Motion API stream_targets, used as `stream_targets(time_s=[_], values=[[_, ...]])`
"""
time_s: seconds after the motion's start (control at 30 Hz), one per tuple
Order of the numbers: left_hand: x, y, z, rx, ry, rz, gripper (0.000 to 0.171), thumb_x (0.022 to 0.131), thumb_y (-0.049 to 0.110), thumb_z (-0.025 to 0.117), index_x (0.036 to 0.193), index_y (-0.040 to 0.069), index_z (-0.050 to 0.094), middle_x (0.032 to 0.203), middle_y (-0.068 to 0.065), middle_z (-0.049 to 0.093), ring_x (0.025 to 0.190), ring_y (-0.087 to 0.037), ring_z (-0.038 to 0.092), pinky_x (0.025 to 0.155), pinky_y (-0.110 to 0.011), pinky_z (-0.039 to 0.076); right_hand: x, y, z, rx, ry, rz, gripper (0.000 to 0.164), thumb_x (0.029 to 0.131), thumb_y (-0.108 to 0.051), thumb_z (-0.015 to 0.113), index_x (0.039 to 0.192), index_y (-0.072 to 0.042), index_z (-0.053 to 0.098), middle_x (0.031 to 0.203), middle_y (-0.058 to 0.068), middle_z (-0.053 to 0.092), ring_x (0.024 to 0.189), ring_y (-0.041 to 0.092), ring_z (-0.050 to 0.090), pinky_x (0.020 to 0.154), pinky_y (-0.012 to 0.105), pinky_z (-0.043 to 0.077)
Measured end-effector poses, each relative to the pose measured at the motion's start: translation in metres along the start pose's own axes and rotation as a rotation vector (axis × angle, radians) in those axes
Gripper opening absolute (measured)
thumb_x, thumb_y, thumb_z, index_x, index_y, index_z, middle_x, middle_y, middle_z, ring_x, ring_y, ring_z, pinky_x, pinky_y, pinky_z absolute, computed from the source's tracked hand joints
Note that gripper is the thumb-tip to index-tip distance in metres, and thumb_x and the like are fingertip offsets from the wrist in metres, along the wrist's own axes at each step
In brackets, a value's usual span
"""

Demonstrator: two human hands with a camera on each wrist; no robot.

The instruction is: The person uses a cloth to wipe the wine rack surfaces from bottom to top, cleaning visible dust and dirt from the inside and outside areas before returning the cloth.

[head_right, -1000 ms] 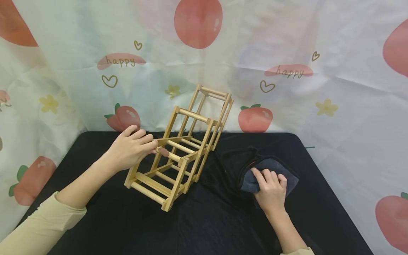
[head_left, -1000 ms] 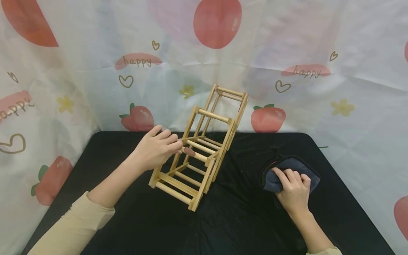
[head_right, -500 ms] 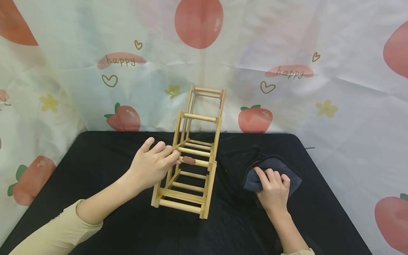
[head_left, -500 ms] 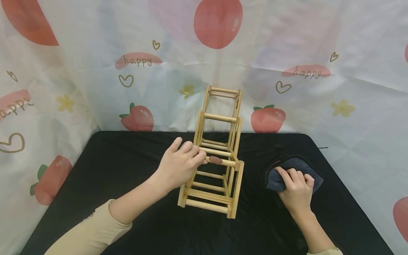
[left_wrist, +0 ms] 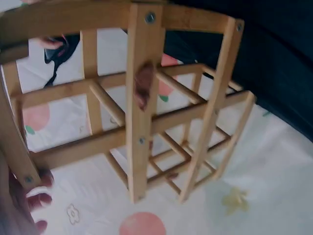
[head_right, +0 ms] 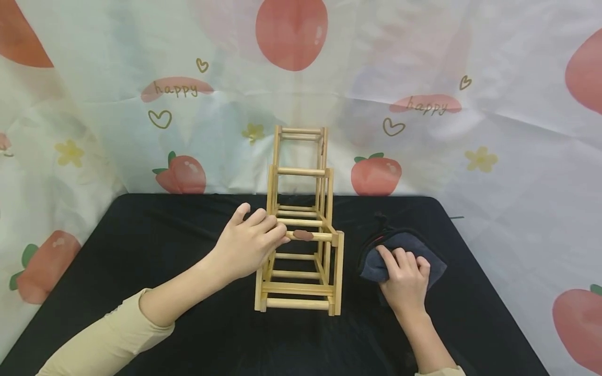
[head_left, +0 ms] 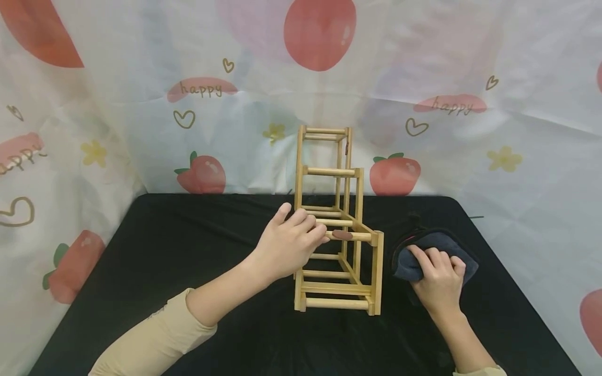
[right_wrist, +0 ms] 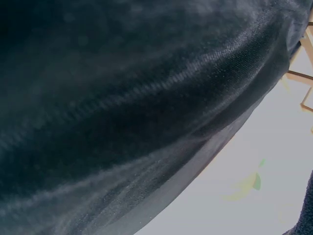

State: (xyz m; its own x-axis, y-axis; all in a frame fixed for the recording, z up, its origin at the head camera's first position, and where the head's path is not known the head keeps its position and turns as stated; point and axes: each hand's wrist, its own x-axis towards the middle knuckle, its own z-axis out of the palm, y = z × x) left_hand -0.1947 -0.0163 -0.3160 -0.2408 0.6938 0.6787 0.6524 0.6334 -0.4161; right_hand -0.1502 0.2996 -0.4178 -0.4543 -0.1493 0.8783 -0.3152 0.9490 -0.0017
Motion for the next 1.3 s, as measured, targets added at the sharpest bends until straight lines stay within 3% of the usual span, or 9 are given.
stream_targets(time_s=[0.13, 0.23, 0.3, 0.37, 0.5, 0.6, 0.7, 0.97, 1.3], values=[[0.000, -0.022, 0.009, -0.155, -0.029, 0.091, 0.049, 0.100, 0.044, 0.016, 0.085, 0.018, 0.056, 0.081, 0.005, 0.054, 0.080, -0.015, 0.045, 0.084, -0.039, 0.029, -0.001, 0.001, -0.001, -0.002, -0.006, 0.005, 0.025, 0.080, -0.017, 0.050, 0.096, -0.006, 0.065, 0.072, 0.014, 0.052, 0.063, 0.035, 0.047, 0.070, 0.051, 0.025], [-0.001, -0.046, 0.024, -0.268, 0.013, 0.129, 0.059, 0.099, 0.043, 0.008, 0.096, 0.016, 0.061, 0.092, 0.002, 0.058, 0.089, -0.019, 0.049, 0.087, -0.042, 0.029, -0.002, 0.001, -0.002, -0.005, -0.010, 0.005, 0.025, 0.081, -0.018, 0.050, 0.097, -0.006, 0.065, 0.072, 0.014, 0.052, 0.063, 0.035, 0.047, 0.070, 0.050, 0.025], [-0.002, -0.063, 0.037, -0.289, 0.032, 0.125, 0.059, 0.100, 0.040, 0.009, 0.104, 0.013, 0.061, 0.101, -0.002, 0.059, 0.095, -0.022, 0.050, 0.088, -0.044, 0.029, -0.002, 0.001, -0.002, -0.007, -0.007, 0.005, 0.026, 0.081, -0.020, 0.049, 0.096, -0.006, 0.065, 0.073, 0.014, 0.052, 0.063, 0.035, 0.047, 0.070, 0.050, 0.025], [-0.003, -0.077, 0.050, -0.271, 0.003, 0.110, 0.057, 0.100, 0.038, 0.011, 0.111, 0.012, 0.060, 0.111, -0.006, 0.058, 0.103, -0.024, 0.050, 0.090, -0.045, 0.029, -0.002, 0.002, -0.002, -0.011, -0.004, 0.007, 0.026, 0.081, -0.020, 0.049, 0.096, -0.006, 0.065, 0.073, 0.014, 0.052, 0.064, 0.035, 0.047, 0.070, 0.050, 0.025], [0.000, -0.095, 0.071, -0.214, -0.156, 0.083, 0.040, 0.098, 0.041, 0.035, 0.126, 0.019, 0.053, 0.133, -0.008, 0.044, 0.121, -0.025, 0.040, 0.098, -0.044, 0.028, -0.003, 0.004, -0.003, -0.016, 0.005, 0.006, 0.026, 0.082, -0.020, 0.049, 0.096, -0.006, 0.066, 0.072, 0.014, 0.052, 0.063, 0.035, 0.047, 0.070, 0.050, 0.025], [0.005, -0.103, 0.082, -0.195, -0.268, 0.104, 0.050, 0.088, 0.048, 0.050, 0.133, 0.025, 0.048, 0.144, -0.006, 0.034, 0.131, -0.022, 0.030, 0.103, -0.043, 0.024, -0.002, 0.004, -0.003, -0.016, 0.008, 0.004, 0.026, 0.082, -0.020, 0.048, 0.095, -0.006, 0.066, 0.072, 0.014, 0.052, 0.062, 0.034, 0.046, 0.070, 0.050, 0.025], [0.011, -0.109, 0.088, -0.161, -0.314, 0.159, 0.060, 0.082, 0.058, 0.049, 0.133, 0.026, 0.047, 0.146, -0.003, 0.031, 0.134, -0.020, 0.026, 0.106, -0.041, 0.021, -0.002, 0.004, -0.004, -0.014, 0.003, 0.006, 0.025, 0.082, -0.020, 0.049, 0.095, -0.006, 0.065, 0.072, 0.014, 0.052, 0.062, 0.034, 0.046, 0.070, 0.050, 0.025], [0.018, -0.118, 0.091, -0.036, -0.321, 0.267, 0.068, 0.072, 0.068, 0.045, 0.126, 0.026, 0.054, 0.145, 0.001, 0.034, 0.133, -0.017, 0.029, 0.104, -0.040, 0.023, -0.004, 0.004, -0.005, -0.017, -0.019, 0.019, 0.026, 0.082, -0.019, 0.049, 0.096, -0.006, 0.065, 0.072, 0.014, 0.052, 0.063, 0.034, 0.046, 0.070, 0.050, 0.025], [0.019, -0.114, 0.095, 0.121, -0.333, 0.309, 0.070, 0.072, 0.071, 0.030, 0.123, 0.027, 0.047, 0.139, 0.002, 0.038, 0.120, -0.019, 0.038, 0.097, -0.039, 0.026, -0.004, 0.005, -0.006, -0.020, -0.031, 0.031, 0.026, 0.079, -0.017, 0.049, 0.097, -0.006, 0.064, 0.073, 0.014, 0.052, 0.065, 0.035, 0.047, 0.071, 0.051, 0.025]])
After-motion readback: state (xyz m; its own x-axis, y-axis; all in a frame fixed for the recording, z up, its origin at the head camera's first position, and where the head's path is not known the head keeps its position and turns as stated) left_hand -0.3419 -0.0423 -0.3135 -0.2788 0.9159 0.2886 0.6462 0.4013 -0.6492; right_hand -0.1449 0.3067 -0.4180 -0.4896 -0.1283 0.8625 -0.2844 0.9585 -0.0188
